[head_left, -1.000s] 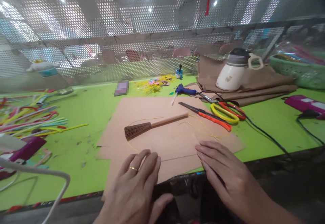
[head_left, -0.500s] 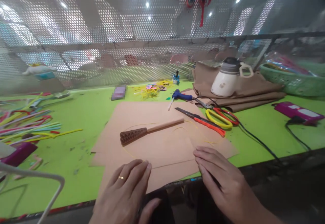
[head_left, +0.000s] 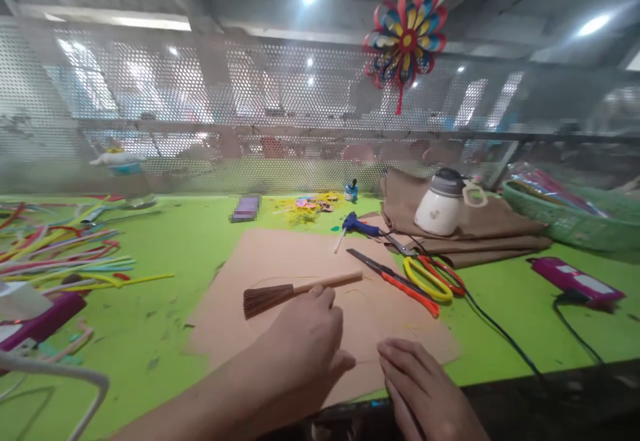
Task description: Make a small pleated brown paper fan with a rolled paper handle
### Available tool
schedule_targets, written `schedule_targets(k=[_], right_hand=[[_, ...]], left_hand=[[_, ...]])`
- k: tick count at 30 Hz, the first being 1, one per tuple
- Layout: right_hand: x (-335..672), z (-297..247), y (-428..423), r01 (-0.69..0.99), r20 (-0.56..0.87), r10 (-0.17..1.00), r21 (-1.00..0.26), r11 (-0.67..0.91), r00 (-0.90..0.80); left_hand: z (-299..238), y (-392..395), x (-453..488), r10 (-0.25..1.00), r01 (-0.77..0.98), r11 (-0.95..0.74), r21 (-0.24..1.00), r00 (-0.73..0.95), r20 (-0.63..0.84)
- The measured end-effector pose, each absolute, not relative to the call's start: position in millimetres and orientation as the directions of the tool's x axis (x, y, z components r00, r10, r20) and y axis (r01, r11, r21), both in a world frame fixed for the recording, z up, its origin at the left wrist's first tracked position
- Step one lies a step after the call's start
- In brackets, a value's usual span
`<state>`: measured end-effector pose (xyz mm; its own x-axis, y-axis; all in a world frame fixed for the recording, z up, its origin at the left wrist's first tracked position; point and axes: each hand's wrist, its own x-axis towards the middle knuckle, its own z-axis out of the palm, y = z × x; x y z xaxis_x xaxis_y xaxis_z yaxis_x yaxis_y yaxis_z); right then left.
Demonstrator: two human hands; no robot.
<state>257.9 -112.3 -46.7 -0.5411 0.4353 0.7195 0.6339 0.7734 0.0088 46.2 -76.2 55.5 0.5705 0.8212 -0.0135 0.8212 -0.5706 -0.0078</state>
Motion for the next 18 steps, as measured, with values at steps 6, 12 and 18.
schedule_targets(k=[6,12,18], right_hand=[[260,-57,-107,0.643,0.707,0.429,0.046,0.765,-0.562],[257,-48,-112,0.652,0.716,0.468,-0.024,0.758,-0.517],[259,-23,-116,0.605,0.699,0.539,-0.190,0.773,-0.470]], left_hand=[[49,-63,41,0.901,0.893,-0.388,0.229,0.419,-0.109],[50,-61,41,0.897,0.864,-0.383,0.326,0.433,-0.093],[42,-67,34,0.888,0.812,-0.419,0.406,0.460,-0.005]])
